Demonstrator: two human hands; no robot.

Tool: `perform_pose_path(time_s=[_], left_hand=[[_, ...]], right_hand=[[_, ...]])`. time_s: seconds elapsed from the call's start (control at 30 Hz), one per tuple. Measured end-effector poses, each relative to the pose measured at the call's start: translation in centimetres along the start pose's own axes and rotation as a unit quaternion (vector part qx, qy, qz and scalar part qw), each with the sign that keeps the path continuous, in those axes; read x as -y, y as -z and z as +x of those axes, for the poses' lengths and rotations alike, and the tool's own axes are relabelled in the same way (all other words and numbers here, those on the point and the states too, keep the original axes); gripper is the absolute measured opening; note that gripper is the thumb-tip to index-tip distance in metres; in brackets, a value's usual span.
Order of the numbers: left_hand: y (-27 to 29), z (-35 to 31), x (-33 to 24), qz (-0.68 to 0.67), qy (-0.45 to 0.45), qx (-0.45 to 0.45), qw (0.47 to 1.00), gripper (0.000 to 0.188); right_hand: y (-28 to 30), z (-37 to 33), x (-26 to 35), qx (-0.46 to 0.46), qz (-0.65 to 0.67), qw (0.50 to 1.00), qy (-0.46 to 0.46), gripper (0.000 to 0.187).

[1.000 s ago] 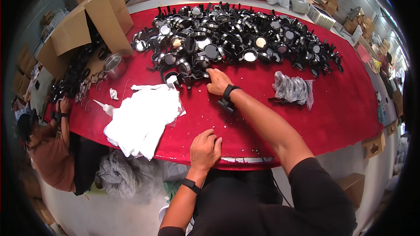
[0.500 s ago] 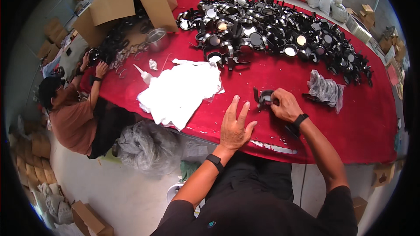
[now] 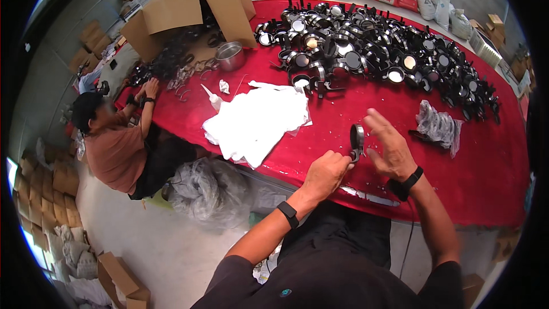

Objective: The person is packing small black plastic circular components into clear plastic bags.

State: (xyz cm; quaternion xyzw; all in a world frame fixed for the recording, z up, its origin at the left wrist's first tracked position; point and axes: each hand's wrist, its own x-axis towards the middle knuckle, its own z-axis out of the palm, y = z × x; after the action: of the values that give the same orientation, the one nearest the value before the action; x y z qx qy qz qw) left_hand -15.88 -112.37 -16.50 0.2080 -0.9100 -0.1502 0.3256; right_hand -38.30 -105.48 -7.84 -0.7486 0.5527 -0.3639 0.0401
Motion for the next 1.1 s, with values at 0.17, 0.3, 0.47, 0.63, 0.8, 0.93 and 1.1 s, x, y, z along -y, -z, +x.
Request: perform_pose_path(time_s=[0.17,0.3,0.47,0.63,0.8,0.93,1.1], left_hand=[[-1.0,0.4,-1.6,-0.34,0.217,-0.111,0.909,0.02],[-2.0,-0.2,-2.4,-0.56,0.295,-0.001,0.774,0.028],[1.0,0.8,-2.3,-0.313,0.206,0.093,0.922,0.019],[4.4,3.9,0.7,-0.151,0.105,0.26,0.948,0.038],[5.4,5.8,10.5,0.029,0.181,0.072,0.98,0.047],[5.8,5.4,16.9,0.259,0.223,-0.012,0.94,0.04],[5.9,2.9,19.4,0.262,0.24,0.021,0.935,0.019]], right_hand=[[-4.1,-3.7,-2.3,-0.044,0.394,0.842,-0.365,0.062],[-5.0,-3.7,0.0,0.093,0.662,0.67,-0.323,0.06],[-6.4,-4.5,-0.1,0.05,0.663,0.675,-0.319,0.058],[-7.1,-5.3,0.9,-0.019,0.634,0.699,-0.332,0.05],[-7.7,-8.6,0.4,-0.135,0.609,0.693,-0.362,0.041],[-7.1,-10.7,0.4,-0.137,0.629,0.668,-0.373,0.038],[-7.3,-11.0,-0.5,-0.147,0.658,0.652,-0.346,0.038]])
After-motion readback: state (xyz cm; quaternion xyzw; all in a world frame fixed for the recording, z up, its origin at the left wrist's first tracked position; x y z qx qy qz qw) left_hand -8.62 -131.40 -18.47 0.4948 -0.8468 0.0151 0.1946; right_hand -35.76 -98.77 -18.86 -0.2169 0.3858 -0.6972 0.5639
